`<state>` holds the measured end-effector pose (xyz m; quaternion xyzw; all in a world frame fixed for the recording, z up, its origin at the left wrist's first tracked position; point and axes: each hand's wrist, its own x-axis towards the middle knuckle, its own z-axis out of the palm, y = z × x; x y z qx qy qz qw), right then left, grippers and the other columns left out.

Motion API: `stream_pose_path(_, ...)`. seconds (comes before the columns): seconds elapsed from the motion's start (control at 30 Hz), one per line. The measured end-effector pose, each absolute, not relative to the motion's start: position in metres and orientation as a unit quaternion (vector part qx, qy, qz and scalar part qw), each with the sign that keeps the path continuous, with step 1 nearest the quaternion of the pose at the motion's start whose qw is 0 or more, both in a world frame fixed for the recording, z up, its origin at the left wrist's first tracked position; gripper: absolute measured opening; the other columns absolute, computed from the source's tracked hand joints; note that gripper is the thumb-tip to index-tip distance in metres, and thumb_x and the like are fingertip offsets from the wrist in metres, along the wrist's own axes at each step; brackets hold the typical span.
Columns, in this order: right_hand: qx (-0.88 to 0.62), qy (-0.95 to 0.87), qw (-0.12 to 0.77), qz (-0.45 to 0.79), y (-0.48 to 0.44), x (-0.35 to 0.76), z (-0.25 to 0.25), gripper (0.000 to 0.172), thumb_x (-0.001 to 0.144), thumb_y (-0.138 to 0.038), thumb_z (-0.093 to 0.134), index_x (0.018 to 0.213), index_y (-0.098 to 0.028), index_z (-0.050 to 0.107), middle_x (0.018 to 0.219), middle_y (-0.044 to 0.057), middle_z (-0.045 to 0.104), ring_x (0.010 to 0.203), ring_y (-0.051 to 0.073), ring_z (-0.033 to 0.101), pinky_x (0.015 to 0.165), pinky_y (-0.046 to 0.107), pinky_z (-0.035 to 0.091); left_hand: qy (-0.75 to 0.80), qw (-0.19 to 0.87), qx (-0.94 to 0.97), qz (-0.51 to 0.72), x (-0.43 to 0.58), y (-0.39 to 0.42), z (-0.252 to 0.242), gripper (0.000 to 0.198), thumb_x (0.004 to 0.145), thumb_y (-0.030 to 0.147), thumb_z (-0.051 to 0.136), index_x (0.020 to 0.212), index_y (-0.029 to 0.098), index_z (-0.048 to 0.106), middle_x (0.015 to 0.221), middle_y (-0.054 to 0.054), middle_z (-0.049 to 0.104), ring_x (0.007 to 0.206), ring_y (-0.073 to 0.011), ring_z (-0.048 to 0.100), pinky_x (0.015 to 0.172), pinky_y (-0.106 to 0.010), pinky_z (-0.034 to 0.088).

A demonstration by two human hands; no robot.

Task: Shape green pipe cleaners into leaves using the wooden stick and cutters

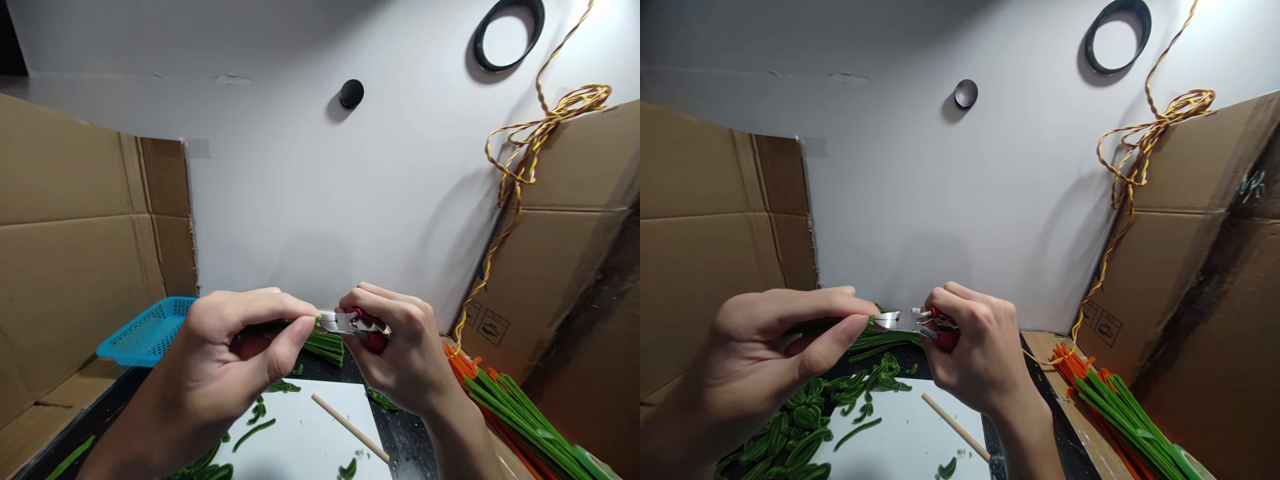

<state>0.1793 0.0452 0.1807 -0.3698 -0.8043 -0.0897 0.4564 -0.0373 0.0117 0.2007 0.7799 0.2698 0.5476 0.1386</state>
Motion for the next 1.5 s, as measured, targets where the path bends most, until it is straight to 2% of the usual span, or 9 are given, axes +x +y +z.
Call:
stream_pose_path(0.37,-0.378,-0.806,0.446,-0.093,0.0478,0.1796,0.179,0.008,0.07,-0.015,0.059,0.072,-0.023,0.059,0.063,-0.005,0.051,0.055,0.011,0.033,0.054,0.028,0.026,0.292,0.121,0.785,0.532,-0.0395,0.0108,0.2017,0.02,0.096,0.02,0.065,0.081,0.021,0.078,0.058,0.005,0.058,0.047,-0.0054,0.038,0.04,-0.017,0.029)
stream_pose_path(0.7,-0.374,-0.806,0.449,-0.099,0.0469,0.1783,0.1801,0.008,0.072,-0.015,0.058,0.072,-0.023,0.061,0.064,-0.005,0.054,0.054,0.011,0.036,0.054,0.028,0.027,0.306,0.176,0.774,0.525,-0.0387,0.0101,0.201,0.022,0.096,0.025,0.064,0.08,0.021,0.079,0.06,0.004,0.062,0.047,-0.0063,0.039,0.04,-0.016,0.029)
stream_pose_path(0.97,-0.373,-0.803,0.454,-0.098,0.0468,0.1774,0.1787,0.008,0.071,-0.015,0.058,0.072,-0.023,0.061,0.064,-0.005,0.054,0.054,0.011,0.037,0.054,0.028,0.028,0.314,0.169,0.773,0.524,-0.0393,0.0104,0.2021,0.025,0.096,0.028,0.064,0.076,0.02,0.077,0.057,0.004,0.055,0.048,-0.007,0.037,0.04,-0.017,0.028)
stream_pose_path(1.3,-0.368,-0.79,0.482,-0.091,0.0443,0.1749,0.1802,0.009,0.075,-0.017,0.061,0.071,-0.022,0.055,0.062,-0.005,0.048,0.054,0.011,0.034,0.052,0.027,0.029,0.315,0.209,0.764,0.523,-0.0355,0.0103,0.1997,0.029,0.102,0.033,0.059,0.083,0.019,0.075,0.06,0.004,0.048,0.051,-0.0081,0.035,0.043,-0.018,0.03)
stream_pose_path(1.5,-0.377,-0.784,0.482,-0.101,0.0446,0.1743,0.1792,0.009,0.074,-0.017,0.062,0.071,-0.022,0.055,0.062,-0.005,0.048,0.054,0.011,0.033,0.053,0.028,0.028,0.317,0.209,0.752,0.539,-0.0319,0.0099,0.1983,0.032,0.102,0.038,0.058,0.083,0.019,0.076,0.062,0.002,0.05,0.052,-0.0095,0.037,0.044,-0.021,0.029)
